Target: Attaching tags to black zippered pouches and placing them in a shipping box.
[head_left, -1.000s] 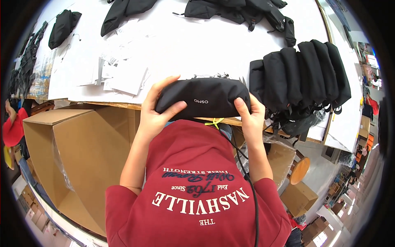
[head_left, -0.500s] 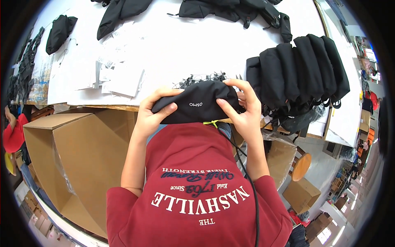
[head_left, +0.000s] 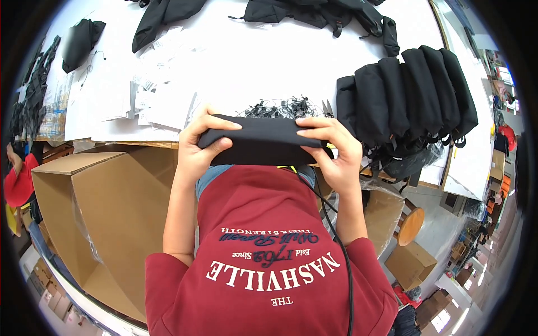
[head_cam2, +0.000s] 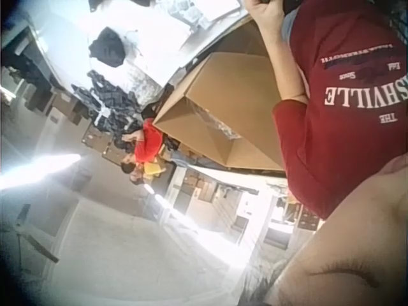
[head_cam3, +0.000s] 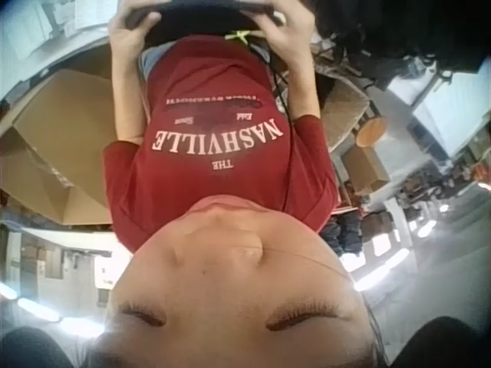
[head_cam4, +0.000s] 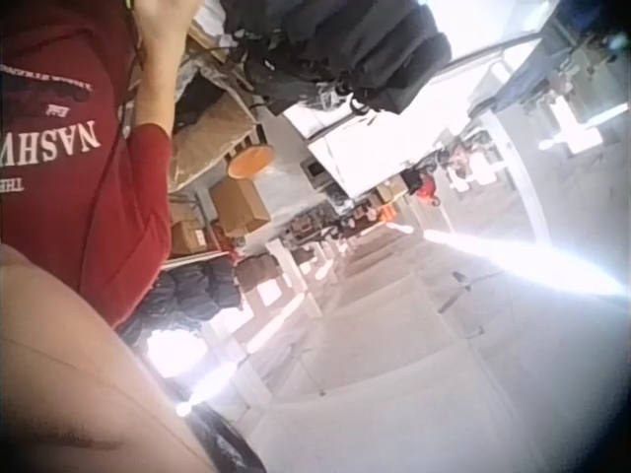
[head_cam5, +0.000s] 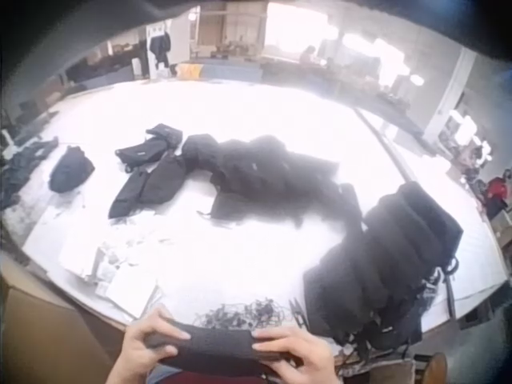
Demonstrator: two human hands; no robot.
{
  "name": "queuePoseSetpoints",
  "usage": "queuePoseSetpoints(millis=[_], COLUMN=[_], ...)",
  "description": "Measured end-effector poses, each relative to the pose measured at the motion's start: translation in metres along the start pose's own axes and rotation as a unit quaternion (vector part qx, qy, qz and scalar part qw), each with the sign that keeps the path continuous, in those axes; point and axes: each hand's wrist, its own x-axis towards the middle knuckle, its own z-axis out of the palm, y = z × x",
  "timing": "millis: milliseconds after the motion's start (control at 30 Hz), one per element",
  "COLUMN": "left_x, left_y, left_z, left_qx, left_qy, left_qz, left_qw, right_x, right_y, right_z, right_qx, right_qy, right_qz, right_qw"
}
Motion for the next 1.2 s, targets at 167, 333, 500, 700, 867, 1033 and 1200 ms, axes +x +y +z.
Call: queuePoseSetpoints(millis=[167,333,500,700,867,1033,1200], left_x=[0.002,0.004,-0.006,-0.006,-0.001,0.001,0.005], left_y=[0.013,0.023,-0.003,-0.009,-0.007,-0.012,0.009], left_z=[-0.003,-0.001,-0.014,-0.004,0.008,0.011,-0.012], left_qx=[0.074,0.116,0.036,-0.002,0.037,-0.039,0.157], left_qy=[0.009,-0.006,0.030,-0.021,-0.075,-0.088,-0.005], left_qz=[0.084,0.066,0.000,-0.030,-0.064,-0.101,-0.031], left_qw=[0.994,0.991,0.999,0.999,0.994,0.990,0.987], right_x=[-0.002,-0.006,0.003,0.007,0.033,0.026,0.019], right_y=[-0.012,-0.018,-0.019,-0.041,-0.026,0.050,0.046], right_z=[-0.009,-0.018,-0.051,-0.159,-0.274,-0.314,-0.308], right_qx=[0.034,0.014,-0.005,-0.152,-0.273,-0.410,-0.266], right_qy=[-0.055,-0.010,0.136,0.589,0.584,0.381,0.391], right_qz=[-0.001,0.010,-0.019,-0.074,-0.124,0.082,0.085], right_qw=[0.998,1.000,0.991,0.790,0.754,0.824,0.877])
